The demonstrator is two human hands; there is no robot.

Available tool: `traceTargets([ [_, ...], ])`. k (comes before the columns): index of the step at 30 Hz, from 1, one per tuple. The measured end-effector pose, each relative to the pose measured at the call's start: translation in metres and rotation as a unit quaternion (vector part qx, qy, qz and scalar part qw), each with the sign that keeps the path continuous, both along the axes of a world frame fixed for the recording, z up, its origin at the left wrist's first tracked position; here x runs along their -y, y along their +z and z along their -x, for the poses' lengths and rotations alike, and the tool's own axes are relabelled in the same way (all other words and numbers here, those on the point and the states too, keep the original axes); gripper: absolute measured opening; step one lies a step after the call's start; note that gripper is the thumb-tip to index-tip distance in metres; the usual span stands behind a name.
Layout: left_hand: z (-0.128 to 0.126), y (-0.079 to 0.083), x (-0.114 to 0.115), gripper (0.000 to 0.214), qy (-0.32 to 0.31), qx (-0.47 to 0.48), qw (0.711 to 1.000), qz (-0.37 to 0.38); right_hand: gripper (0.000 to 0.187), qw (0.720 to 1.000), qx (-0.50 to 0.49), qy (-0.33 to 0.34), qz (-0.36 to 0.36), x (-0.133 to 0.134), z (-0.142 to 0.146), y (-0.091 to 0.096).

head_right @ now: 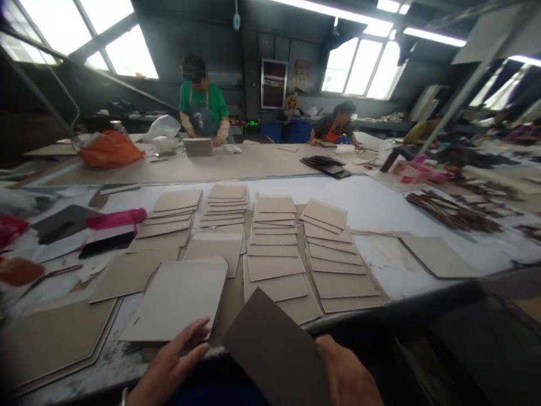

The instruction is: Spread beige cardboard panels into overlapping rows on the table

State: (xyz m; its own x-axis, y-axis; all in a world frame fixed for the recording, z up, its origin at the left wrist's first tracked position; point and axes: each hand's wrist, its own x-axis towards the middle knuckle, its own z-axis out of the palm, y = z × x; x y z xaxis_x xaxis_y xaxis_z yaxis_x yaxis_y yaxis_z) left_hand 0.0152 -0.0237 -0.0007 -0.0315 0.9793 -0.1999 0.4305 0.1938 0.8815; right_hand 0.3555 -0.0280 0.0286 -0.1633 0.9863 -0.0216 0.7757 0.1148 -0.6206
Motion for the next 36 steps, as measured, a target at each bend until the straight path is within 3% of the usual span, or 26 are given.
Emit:
traceTargets([
  [5,0.075,0.024,-0.006,0.039,0.020,0.092,0.995,0.033,0.039,0.996,0.004,0.090,0.029,-0.057,0.118,0.024],
  [9,0.119,0.027,-0.007,0.036,0.062,0.128,0.989,0.041,0.037,0.990,0.034,0.129,0.043,-0.080,0.183,0.037],
  [13,0.151,0.028,-0.012,0.038,0.115,0.172,0.977,0.047,0.032,0.989,0.033,0.143,-0.012,-0.099,0.218,0.059],
  [15,0.161,0.030,-0.017,0.038,0.146,0.214,0.964,0.057,0.033,0.992,0.011,0.101,-0.079,-0.106,0.224,0.069],
  [17,0.167,0.032,-0.025,0.039,0.184,0.262,0.945,0.068,0.041,0.992,-0.016,0.014,-0.122,-0.109,0.224,0.069],
  [20,0.170,0.030,-0.036,0.040,0.237,0.326,0.912,0.073,0.046,0.995,-0.046,-0.071,-0.048,-0.106,0.221,0.046],
  [22,0.171,0.025,-0.041,0.041,0.252,0.354,0.897,0.077,0.043,0.996,-0.058,-0.057,0.048,-0.101,0.223,0.022],
  [24,0.171,0.018,-0.045,0.041,0.250,0.362,0.894,0.084,0.039,0.994,-0.054,-0.028,0.092,-0.097,0.229,0.000],
  [32,0.181,-0.011,-0.050,0.041,0.220,0.312,0.917,0.117,0.031,0.994,-0.032,-0.037,0.097,-0.084,0.243,-0.039],
  [36,0.189,-0.028,-0.050,0.042,0.168,0.213,0.956,0.114,0.031,0.993,-0.033,-0.036,0.111,-0.072,0.244,-0.056],
])
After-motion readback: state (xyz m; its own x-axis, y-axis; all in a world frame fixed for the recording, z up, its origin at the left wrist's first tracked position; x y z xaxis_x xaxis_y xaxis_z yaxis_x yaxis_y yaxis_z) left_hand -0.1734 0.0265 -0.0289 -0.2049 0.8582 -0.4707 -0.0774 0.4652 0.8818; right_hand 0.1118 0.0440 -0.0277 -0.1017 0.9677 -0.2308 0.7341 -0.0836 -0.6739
